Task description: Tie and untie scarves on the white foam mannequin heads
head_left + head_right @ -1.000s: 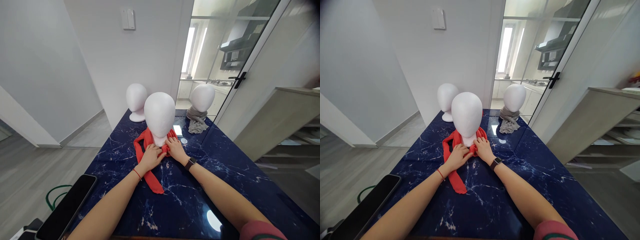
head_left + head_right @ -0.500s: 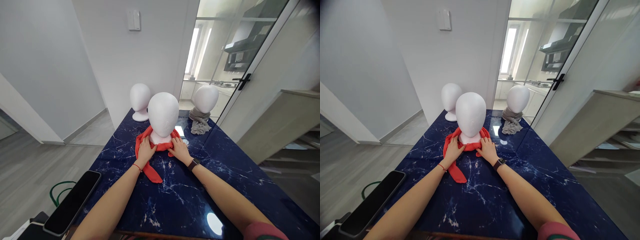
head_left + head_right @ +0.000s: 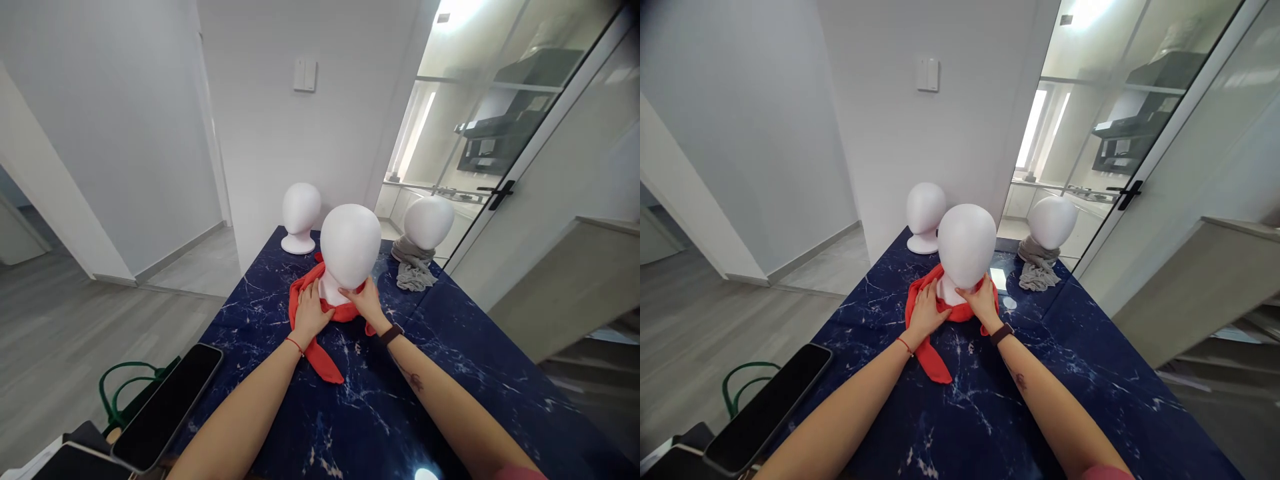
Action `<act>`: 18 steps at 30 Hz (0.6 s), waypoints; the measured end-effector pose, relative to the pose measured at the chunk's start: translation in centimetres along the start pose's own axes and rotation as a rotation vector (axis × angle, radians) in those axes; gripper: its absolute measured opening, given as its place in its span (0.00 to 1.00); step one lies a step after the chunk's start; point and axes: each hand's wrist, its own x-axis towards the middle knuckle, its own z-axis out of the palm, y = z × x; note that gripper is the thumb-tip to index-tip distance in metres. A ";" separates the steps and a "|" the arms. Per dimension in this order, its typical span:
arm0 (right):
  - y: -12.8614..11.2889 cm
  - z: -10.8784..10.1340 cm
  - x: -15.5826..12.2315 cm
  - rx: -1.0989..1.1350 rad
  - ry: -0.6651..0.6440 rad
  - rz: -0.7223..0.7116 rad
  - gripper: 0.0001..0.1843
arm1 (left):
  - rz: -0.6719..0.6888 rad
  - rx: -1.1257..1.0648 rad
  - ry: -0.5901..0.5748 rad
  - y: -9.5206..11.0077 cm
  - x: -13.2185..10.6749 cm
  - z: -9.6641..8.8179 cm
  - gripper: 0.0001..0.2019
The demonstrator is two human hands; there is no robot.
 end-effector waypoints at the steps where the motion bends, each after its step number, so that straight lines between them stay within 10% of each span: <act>1: -0.4 0.7 0.4 0.002 0.025 0.032 0.47 | -0.010 -0.007 -0.008 -0.1 0.0 0.1 0.43; 10: -2.4 2.9 2.1 0.194 0.140 0.345 0.43 | -0.053 -0.074 -0.033 0.6 -0.4 -0.6 0.44; 18: -3.6 -5.0 6.6 0.978 0.083 0.509 0.24 | -0.167 -0.016 -0.038 0.6 -0.2 -0.2 0.43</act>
